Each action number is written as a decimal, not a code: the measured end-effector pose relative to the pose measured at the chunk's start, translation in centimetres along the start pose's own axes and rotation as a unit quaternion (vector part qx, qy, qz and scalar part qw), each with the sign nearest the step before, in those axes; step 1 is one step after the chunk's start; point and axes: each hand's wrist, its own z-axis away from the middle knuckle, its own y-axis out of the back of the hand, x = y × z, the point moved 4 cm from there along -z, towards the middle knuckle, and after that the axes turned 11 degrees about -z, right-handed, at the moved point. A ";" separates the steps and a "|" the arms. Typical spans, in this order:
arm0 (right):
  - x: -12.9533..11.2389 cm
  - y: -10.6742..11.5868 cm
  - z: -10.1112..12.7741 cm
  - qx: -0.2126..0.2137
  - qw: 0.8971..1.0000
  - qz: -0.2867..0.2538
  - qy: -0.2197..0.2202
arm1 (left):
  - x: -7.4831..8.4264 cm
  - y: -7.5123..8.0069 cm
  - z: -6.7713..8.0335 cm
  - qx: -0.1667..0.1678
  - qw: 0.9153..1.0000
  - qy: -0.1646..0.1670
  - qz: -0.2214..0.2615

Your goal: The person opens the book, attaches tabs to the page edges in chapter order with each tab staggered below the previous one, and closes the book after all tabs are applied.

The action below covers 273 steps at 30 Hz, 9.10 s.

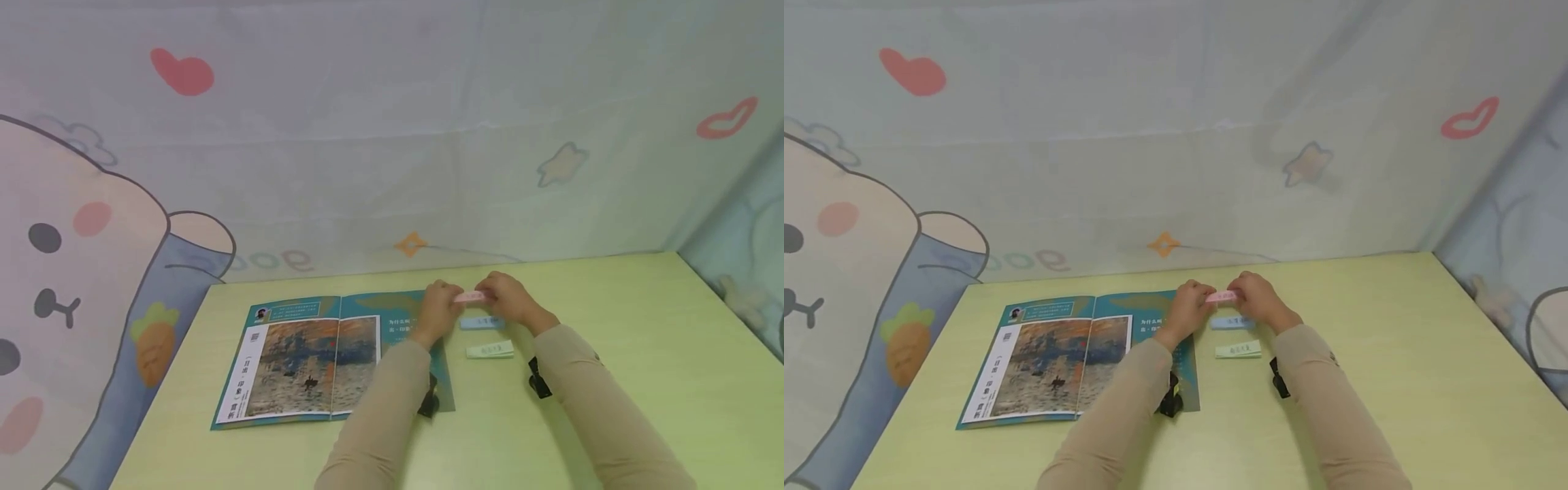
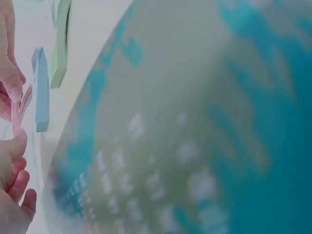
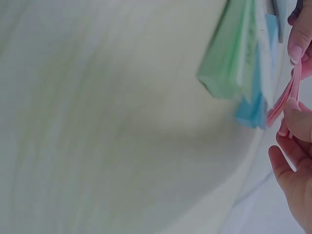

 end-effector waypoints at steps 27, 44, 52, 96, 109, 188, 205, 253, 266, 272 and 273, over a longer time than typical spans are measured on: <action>-4.5 3.4 0.2 -0.005 0.998 -0.007 0.060 | 0.8 5.6 0.1 -0.062 0.997 -0.047 -0.014; -8.8 5.1 2.6 -0.058 0.990 0.000 0.129 | 2.8 9.7 3.5 -0.096 0.992 -0.073 0.022; -10.6 4.6 4.6 -0.048 0.987 0.003 0.153 | 3.5 9.9 6.1 -0.086 0.992 -0.086 0.022; -16.0 4.7 7.3 0.014 0.973 0.032 0.227 | 5.2 12.6 8.8 -0.079 0.987 -0.132 0.048; -16.2 4.9 6.8 0.025 0.994 0.039 0.099 | 5.0 12.4 8.5 -0.074 0.991 -0.111 0.023; -10.5 7.1 5.3 -0.057 0.949 -0.255 -0.178 | 7.3 3.1 11.5 -0.185 0.967 -0.126 -0.123; -7.0 5.2 3.1 -0.083 0.915 -0.315 -0.239 | 4.4 7.2 9.6 -0.118 0.978 -0.091 -0.147; -0.7 -3.2 -1.3 -0.035 0.913 -0.277 -0.298 | -1.7 2.7 5.7 -0.307 0.910 -0.028 -0.279; 0.4 -3.1 -1.0 -0.024 0.908 -0.287 -0.305 | -0.9 2.0 5.2 -0.310 0.904 0.000 -0.294; 0.5 -2.9 -1.1 -0.025 0.903 -0.301 -0.305 | -0.5 2.0 5.4 -0.327 0.884 0.013 -0.335; 0.5 -2.8 -1.1 -0.028 0.905 -0.299 -0.302 | -0.5 2.1 5.4 -0.330 0.882 0.013 -0.337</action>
